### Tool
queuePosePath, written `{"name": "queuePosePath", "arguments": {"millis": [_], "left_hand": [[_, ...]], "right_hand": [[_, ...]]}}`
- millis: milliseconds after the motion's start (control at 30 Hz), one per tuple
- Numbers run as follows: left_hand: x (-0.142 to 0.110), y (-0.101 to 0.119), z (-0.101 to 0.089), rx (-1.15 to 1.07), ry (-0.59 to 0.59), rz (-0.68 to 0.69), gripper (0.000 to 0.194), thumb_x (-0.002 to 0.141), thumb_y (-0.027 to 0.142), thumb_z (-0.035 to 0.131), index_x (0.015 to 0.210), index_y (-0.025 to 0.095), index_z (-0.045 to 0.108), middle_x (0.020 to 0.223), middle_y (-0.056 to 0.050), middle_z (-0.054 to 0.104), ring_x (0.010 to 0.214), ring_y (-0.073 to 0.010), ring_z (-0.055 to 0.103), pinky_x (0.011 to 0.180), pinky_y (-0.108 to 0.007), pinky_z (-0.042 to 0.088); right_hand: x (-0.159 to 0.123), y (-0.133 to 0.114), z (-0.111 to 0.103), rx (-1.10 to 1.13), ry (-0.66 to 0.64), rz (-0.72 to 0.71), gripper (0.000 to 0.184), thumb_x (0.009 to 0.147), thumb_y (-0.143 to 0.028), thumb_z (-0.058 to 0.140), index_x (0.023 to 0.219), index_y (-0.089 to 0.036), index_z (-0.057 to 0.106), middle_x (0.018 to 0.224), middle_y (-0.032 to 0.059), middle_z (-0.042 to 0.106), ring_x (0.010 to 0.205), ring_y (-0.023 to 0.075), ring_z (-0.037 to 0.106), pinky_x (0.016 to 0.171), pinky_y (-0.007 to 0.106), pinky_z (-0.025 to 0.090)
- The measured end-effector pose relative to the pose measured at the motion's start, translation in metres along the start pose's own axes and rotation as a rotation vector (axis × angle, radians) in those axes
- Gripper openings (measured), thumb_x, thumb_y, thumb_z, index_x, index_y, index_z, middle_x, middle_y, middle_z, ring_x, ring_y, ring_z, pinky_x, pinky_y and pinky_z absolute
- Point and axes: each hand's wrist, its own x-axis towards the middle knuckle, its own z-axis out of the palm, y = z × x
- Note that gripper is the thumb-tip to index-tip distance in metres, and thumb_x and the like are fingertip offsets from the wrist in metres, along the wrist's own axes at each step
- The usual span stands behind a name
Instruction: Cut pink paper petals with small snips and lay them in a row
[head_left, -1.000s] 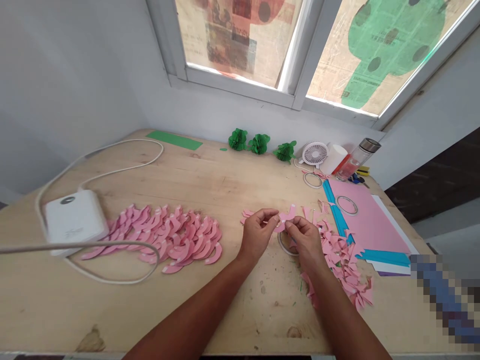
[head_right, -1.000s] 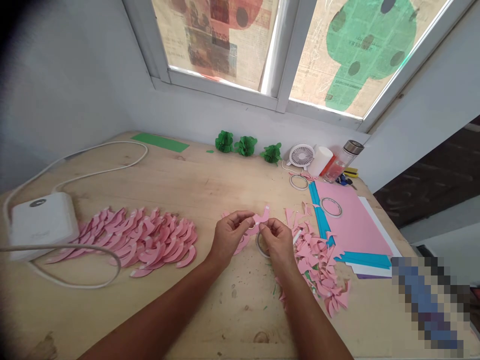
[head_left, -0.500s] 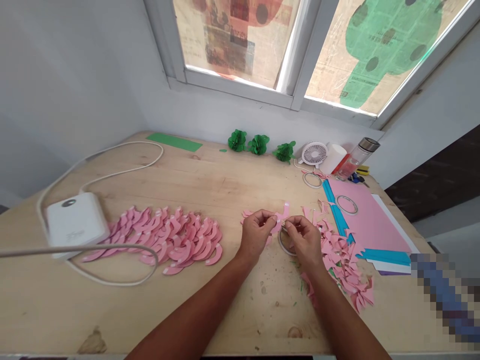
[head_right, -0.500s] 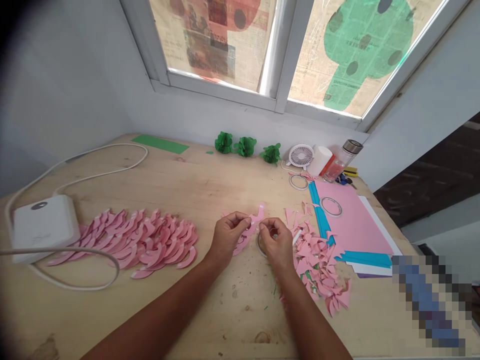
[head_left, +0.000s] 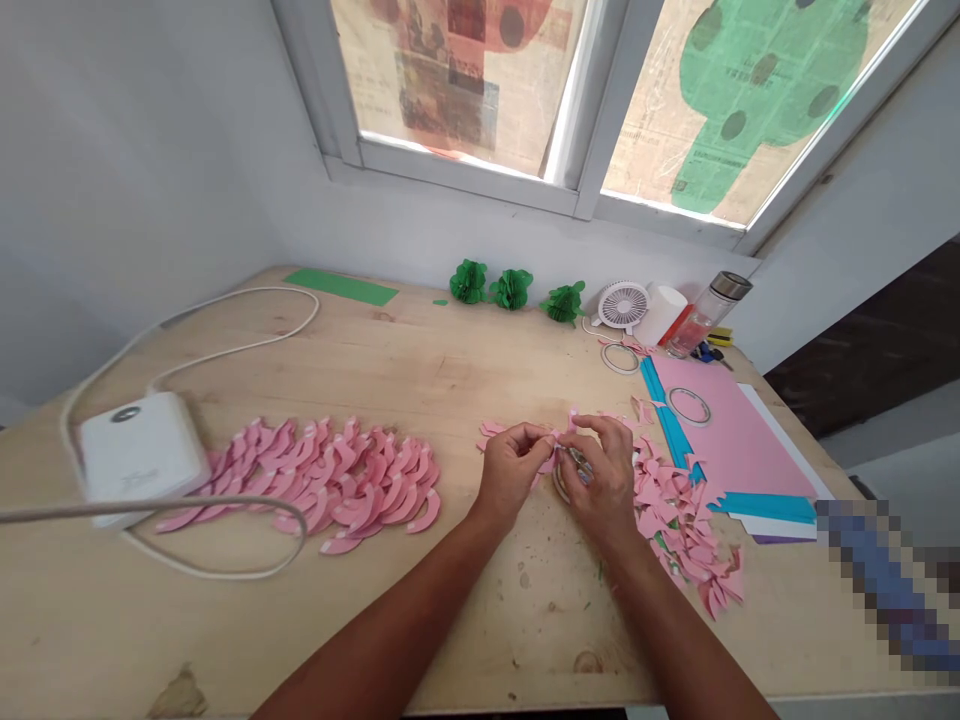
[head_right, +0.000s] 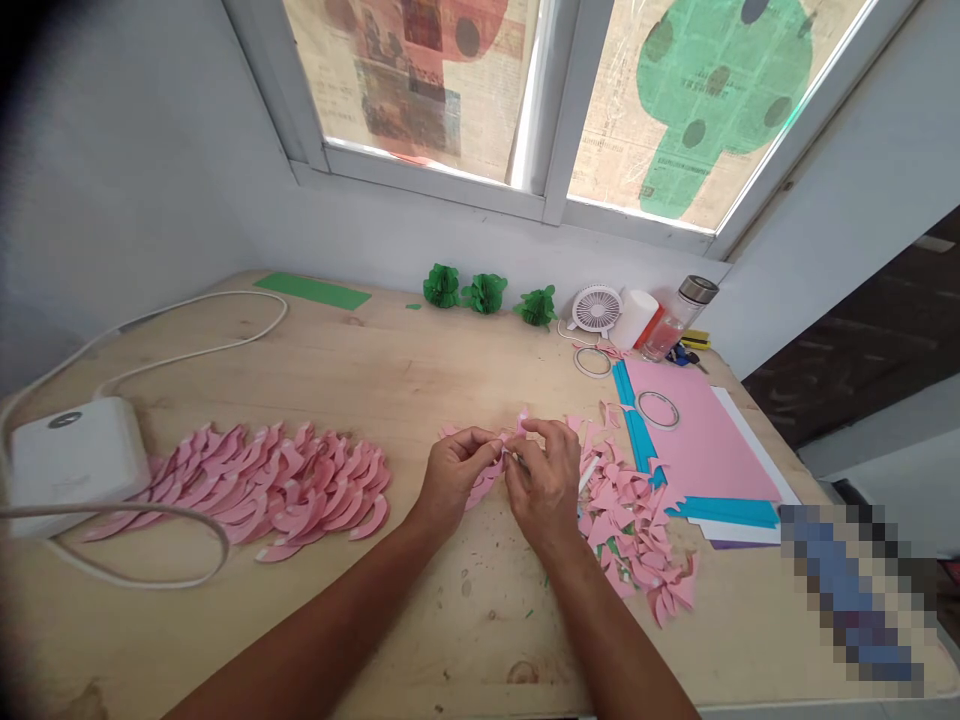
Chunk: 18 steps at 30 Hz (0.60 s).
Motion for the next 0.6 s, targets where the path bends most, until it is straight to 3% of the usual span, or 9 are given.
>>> {"name": "queuePosePath", "arguments": {"millis": [600], "left_hand": [[-0.0005,-0.0003,-0.0002,-0.012,0.013,-0.037,0.017,0.063,0.028,0.067,0.06,0.013,0.061,0.054,0.001,0.056,0.049,-0.0077,0.048,0.046,-0.018,0.038]], "right_hand": [[-0.0013,-0.0011,-0.0007,0.025,-0.043,-0.017,0.012,0.08,-0.01,0.05,0.083,-0.021,0.056,0.106,0.0078,0.054,0.102,0.023,0.047,0.087,0.043,0.041]]}}
